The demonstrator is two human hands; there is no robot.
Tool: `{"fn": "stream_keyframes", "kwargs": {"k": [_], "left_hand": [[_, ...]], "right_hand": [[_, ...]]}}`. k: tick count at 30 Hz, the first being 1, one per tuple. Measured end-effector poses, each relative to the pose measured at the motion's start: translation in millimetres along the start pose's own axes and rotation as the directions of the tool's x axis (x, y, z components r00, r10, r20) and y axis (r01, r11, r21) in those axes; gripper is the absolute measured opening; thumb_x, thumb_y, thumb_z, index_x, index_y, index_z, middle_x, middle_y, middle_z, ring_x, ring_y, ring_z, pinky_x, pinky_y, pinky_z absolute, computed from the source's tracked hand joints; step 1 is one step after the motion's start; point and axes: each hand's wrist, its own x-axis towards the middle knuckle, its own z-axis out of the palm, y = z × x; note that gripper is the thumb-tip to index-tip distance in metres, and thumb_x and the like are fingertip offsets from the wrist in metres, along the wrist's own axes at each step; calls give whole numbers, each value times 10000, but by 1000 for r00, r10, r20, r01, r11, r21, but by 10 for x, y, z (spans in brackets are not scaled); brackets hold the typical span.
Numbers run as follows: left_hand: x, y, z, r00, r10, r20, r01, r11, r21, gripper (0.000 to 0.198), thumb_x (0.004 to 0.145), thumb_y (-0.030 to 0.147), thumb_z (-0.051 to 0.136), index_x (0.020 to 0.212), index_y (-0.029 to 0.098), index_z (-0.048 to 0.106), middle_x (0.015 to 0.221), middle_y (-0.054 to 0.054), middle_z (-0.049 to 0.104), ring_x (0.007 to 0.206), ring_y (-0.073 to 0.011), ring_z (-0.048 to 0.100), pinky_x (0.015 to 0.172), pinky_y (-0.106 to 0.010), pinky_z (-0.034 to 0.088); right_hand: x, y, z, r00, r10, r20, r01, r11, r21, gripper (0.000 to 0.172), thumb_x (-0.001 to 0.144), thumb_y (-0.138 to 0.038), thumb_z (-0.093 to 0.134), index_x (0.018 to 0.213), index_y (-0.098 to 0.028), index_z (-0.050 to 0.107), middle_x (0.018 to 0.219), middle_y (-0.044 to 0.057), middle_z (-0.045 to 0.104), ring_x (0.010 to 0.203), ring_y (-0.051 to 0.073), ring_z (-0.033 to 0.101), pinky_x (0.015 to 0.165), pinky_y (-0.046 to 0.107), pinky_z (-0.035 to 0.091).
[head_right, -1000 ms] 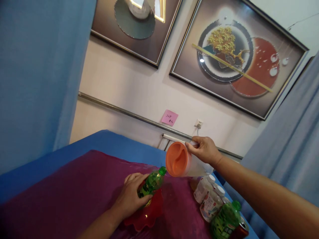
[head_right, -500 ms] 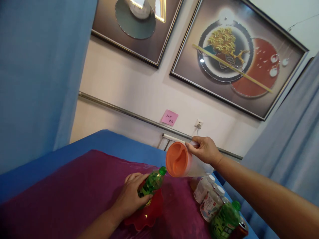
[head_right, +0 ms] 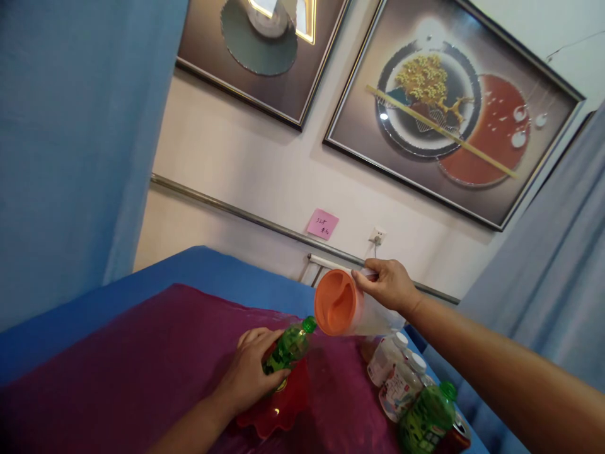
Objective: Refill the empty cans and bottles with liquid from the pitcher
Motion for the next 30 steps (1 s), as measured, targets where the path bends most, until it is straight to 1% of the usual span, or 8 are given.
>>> {"fn": "stream_keyframes", "kwargs": {"k": [18, 30], "left_hand": [[4, 17, -10, 1000, 3, 4, -3, 1000, -3, 589, 610, 223, 811, 1176, 305, 670, 1093, -17, 707, 1109, -273, 550, 1015, -420, 345], [1, 0, -1, 1000, -2, -2, 2, 1000, 2, 596, 598, 228, 812, 1174, 302, 674, 1110, -29, 710, 1121, -289, 560, 1020, -435, 354]], "right_hand": [[-9, 30, 20, 1000, -3, -2, 3, 1000, 4, 474, 832, -541, 546, 558, -234, 310, 519, -58, 281, 503, 98, 281, 490, 254, 224], [-9, 18, 16, 1000, -2, 1, 2, 1000, 9, 476, 834, -538, 550, 557, -233, 310, 525, -58, 277, 513, 101, 279, 494, 255, 229]]}}
